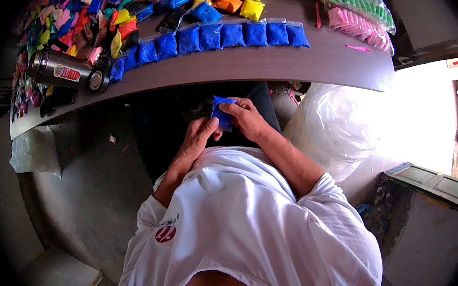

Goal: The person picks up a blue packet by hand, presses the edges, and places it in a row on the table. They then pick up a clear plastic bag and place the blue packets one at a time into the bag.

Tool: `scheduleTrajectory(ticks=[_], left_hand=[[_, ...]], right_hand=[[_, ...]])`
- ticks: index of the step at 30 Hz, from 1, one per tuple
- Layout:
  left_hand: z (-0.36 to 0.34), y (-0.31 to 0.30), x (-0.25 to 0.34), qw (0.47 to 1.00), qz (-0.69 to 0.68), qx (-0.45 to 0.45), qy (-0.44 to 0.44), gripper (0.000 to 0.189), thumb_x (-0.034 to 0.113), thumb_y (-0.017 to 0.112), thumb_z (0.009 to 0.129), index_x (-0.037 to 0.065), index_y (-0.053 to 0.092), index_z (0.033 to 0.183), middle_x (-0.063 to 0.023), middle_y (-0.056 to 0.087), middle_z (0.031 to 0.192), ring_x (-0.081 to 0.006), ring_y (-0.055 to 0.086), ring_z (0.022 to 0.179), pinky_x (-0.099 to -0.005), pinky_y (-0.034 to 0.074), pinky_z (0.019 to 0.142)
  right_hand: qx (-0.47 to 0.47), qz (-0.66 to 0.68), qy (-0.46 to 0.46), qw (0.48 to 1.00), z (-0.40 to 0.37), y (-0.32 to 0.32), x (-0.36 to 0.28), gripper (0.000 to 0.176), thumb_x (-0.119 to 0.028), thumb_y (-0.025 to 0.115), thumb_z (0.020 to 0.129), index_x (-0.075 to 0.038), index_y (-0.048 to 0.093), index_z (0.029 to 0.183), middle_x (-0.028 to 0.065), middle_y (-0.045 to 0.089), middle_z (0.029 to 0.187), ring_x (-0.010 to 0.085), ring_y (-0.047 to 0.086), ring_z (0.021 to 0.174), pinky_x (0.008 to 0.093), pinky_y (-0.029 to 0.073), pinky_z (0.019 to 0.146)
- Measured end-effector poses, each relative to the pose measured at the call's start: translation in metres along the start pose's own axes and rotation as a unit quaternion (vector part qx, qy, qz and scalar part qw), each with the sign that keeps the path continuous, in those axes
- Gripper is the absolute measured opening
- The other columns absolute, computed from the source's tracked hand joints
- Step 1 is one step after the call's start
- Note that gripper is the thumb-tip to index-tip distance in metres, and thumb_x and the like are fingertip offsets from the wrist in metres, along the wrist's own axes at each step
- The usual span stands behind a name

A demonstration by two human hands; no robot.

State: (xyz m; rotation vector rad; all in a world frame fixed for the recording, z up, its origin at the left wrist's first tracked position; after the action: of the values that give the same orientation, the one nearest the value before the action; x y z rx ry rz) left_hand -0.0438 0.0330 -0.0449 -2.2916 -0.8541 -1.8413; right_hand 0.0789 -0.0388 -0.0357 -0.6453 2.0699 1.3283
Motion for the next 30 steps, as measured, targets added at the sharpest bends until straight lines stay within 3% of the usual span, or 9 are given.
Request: scheduleTrajectory(ticks=[7,11,12,13,19,22,23,25,30], left_hand=[[0.0,-0.003,-0.001,1.0,0.004,0.015,0.009,0.043,0.043,0.056,0.091,0.003,0.056,0.075,-0.005,0.056,0.068,-0.0113,0.051,0.062,-0.0243,0.042,0.06],[-0.002,-0.004,0.003,0.999,0.002,0.026,0.02,0.046,0.045,0.054,0.091,0.003,0.056,0.074,-0.0053,0.056,0.068,-0.0116,0.051,0.063,-0.0245,0.043,0.061],[-0.002,-0.005,0.002,0.999,0.002,0.026,0.019,0.046,0.045,0.054,0.091,0.003,0.056,0.074,-0.0053,0.056,0.068,-0.0116,0.051,0.063,-0.0245,0.043,0.061],[-0.002,-0.006,0.001,0.999,0.007,0.024,0.02,0.046,0.045,0.054,0.091,0.003,0.056,0.073,-0.0053,0.056,0.068,-0.0117,0.051,0.063,-0.0247,0.043,0.062],[-0.003,-0.001,0.01,1.0,0.009,0.01,0.023,0.048,0.047,0.052,0.092,0.004,0.055,0.07,-0.0052,0.056,0.068,-0.0129,0.052,0.066,-0.0256,0.042,0.065],[-0.003,-0.003,0.007,1.0,0.002,0.004,0.02,0.052,0.051,0.049,0.092,0.005,0.055,0.069,-0.0053,0.056,0.068,-0.0135,0.052,0.066,-0.0262,0.042,0.067],[-0.003,-0.003,0.006,1.0,-0.001,0.01,0.016,0.054,0.053,0.047,0.092,0.005,0.055,0.068,-0.0054,0.056,0.068,-0.0137,0.052,0.066,-0.0266,0.042,0.068],[-0.003,-0.004,0.004,1.0,-0.006,0.014,0.009,0.055,0.055,0.046,0.091,0.004,0.057,0.07,-0.0057,0.057,0.069,-0.0138,0.053,0.067,-0.027,0.042,0.069],[-0.004,-0.003,0.003,0.999,-0.013,0.029,-0.008,0.057,0.056,0.048,0.09,0.003,0.062,0.077,-0.0067,0.059,0.071,-0.0136,0.054,0.07,-0.0271,0.043,0.07]], right_hand=[[-0.014,-0.026,-0.007,1.0,-0.006,0.004,-0.007,0.02,-0.015,0.052,0.089,0.002,0.055,0.101,0.0123,0.063,0.087,0.0216,0.063,0.07,0.0326,0.052,0.066],[0.061,-0.035,-0.038,0.997,-0.015,-0.008,-0.014,0.044,0.0,0.053,0.08,-0.004,0.051,0.124,0.0109,0.056,0.113,0.0167,0.059,0.091,0.0291,0.05,0.075],[0.074,-0.291,-0.172,0.938,-0.019,-0.004,-0.028,0.048,0.002,0.053,0.077,-0.005,0.051,0.124,0.0126,0.054,0.117,0.0193,0.059,0.094,0.0301,0.049,0.079],[0.08,-0.523,-0.291,0.797,-0.027,0.007,-0.038,0.051,0.005,0.053,0.074,-0.005,0.051,0.124,0.0142,0.052,0.12,0.0219,0.059,0.098,0.0312,0.048,0.083],[0.037,-0.667,-0.313,0.675,-0.033,0.02,-0.023,0.046,-0.001,0.07,0.067,-0.006,0.06,0.112,0.0167,0.054,0.118,0.0333,0.054,0.106,0.0355,0.047,0.088],[0.139,-0.491,-0.255,0.822,-0.026,0.0,-0.021,0.014,-0.014,0.068,0.083,-0.003,0.065,0.091,0.0118,0.063,0.094,0.0235,0.06,0.088,0.0323,0.047,0.075],[0.139,-0.49,-0.255,0.822,-0.026,-0.002,-0.022,0.014,-0.014,0.068,0.083,-0.003,0.065,0.091,0.0118,0.063,0.094,0.0235,0.06,0.088,0.0323,0.047,0.075],[0.046,-0.238,-0.116,0.963,-0.023,-0.003,-0.02,0.017,-0.019,0.062,0.09,-0.002,0.064,0.091,0.0076,0.066,0.086,0.0162,0.061,0.076,0.0273,0.046,0.071],[-0.005,-0.092,-0.078,0.993,-0.021,0.015,-0.001,0.017,-0.02,0.058,0.093,-0.004,0.06,0.095,0.0059,0.065,0.079,0.0136,0.062,0.067,0.0252,0.046,0.062]])
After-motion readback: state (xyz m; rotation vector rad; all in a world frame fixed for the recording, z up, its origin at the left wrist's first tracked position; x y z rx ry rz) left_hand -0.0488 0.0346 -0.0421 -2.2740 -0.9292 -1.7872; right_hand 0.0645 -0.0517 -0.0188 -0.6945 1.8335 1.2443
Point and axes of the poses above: each hand's wrist, its own z-axis towards the middle knuckle, its own y-axis out of the palm, x = y × z, the point moved 4 cm from there along z, towards the middle knuckle
